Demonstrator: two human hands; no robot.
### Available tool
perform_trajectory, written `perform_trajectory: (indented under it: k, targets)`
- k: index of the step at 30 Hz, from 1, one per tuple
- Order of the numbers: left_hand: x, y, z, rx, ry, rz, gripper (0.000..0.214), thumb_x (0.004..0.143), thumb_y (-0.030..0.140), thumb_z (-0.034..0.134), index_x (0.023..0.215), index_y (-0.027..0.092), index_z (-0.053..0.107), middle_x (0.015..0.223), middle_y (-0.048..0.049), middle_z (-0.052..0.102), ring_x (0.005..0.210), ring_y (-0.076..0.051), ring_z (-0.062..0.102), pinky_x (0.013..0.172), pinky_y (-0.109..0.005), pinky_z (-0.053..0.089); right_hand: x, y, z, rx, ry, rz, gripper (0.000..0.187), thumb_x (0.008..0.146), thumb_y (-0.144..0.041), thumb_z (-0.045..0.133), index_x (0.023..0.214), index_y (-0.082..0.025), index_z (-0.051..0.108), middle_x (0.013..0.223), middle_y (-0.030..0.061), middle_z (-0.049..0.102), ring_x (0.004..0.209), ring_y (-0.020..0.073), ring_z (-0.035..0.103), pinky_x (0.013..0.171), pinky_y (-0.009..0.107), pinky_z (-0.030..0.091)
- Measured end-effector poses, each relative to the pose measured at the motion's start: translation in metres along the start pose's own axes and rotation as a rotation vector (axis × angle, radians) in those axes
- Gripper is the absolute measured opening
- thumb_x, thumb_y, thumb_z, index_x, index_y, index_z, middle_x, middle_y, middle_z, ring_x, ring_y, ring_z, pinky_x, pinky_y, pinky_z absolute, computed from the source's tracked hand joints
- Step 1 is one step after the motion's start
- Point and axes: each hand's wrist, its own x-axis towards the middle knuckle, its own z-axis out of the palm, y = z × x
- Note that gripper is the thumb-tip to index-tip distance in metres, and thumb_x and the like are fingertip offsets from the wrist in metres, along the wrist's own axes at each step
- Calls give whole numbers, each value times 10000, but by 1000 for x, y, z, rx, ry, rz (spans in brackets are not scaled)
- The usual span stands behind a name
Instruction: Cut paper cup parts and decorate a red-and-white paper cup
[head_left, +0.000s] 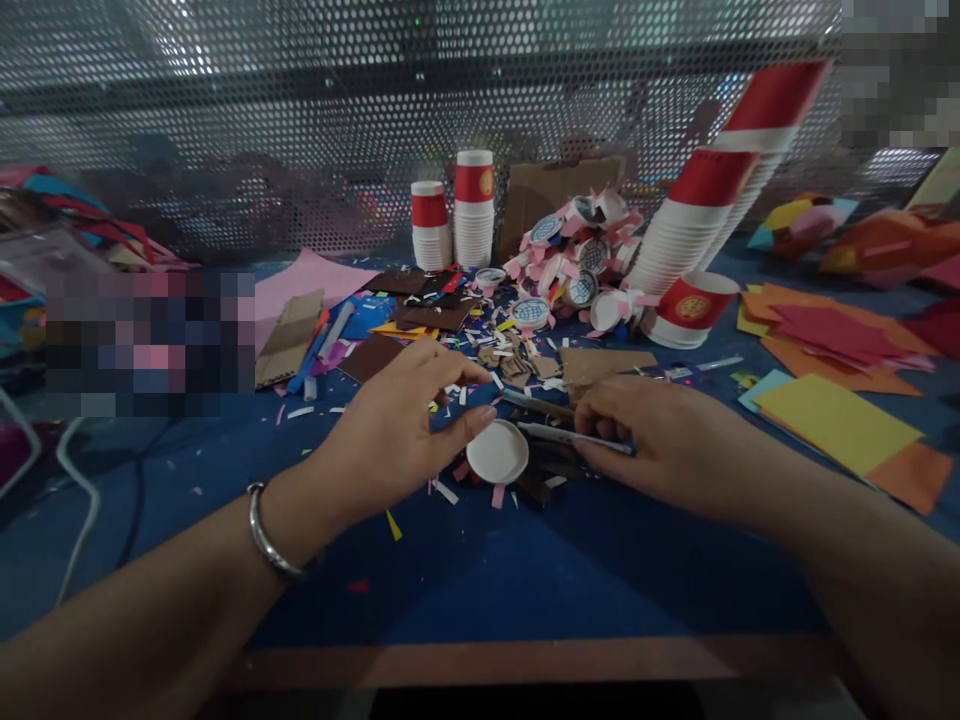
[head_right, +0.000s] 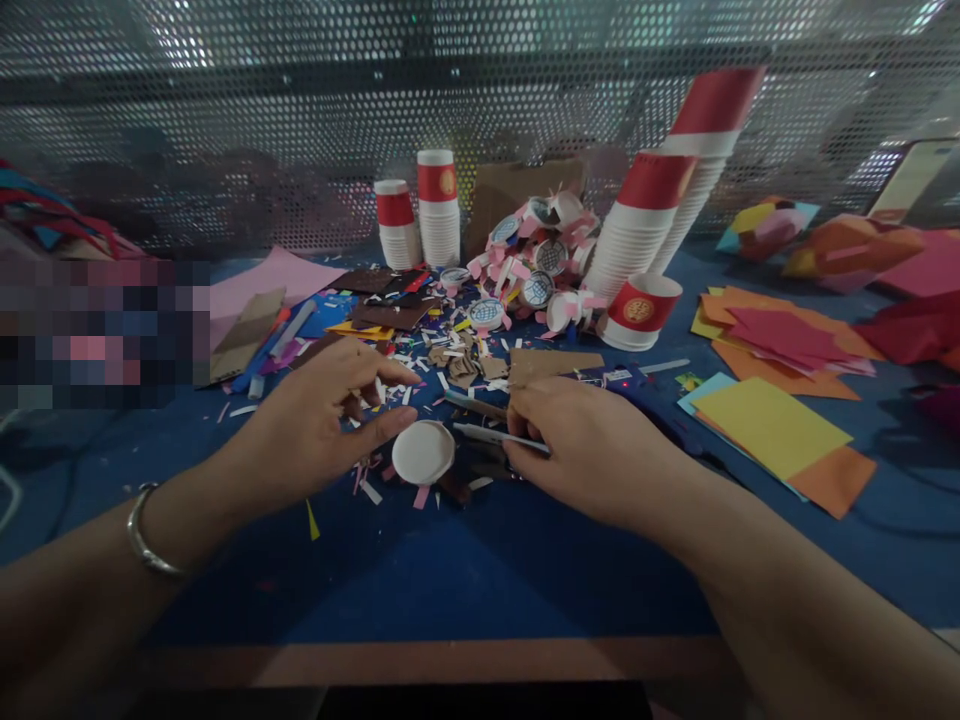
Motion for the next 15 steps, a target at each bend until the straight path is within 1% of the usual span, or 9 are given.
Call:
perform_trajectory:
  k: [3,6,10,15]
  targets:
    - [1,6,4,31,31,124,229,987,332,624,1146,205,729,1107,-86,658,1043,-236,620,894,-341,481,0,-4,-1,-54,-1,21,70,854,-256,590,837,-211,640,857,83,685,783,254,618,673,356,404]
    - [-1,10,9,69,62,212,199,985,246,619,1143,181,722,1095,-85,663,1060,-231,617,925,-361,489,0,-10,-3,-138,-9,62,74,858,-242,563,832,-218,628,890,75,703,844,273,650,685,354,397]
    - [-6,12,12,86,76,256,189,980,220,623,1137,166,713,1079,-83,670,1043,-231,613,928,-379,497,0,-14,-5,-195,-24,85,36,821,-236,582,793,-227,604,873,68,708,840,282,661,669,349,378]
    - [-10,17,14,159,79,304,185,987,195,604,1135,167,712,1108,-89,673,1048,-240,594,971,-407,480,0,-11,-5,-205,-4,75,58,799,-262,597,751,-240,572,803,67,693,754,283,634,628,348,349]
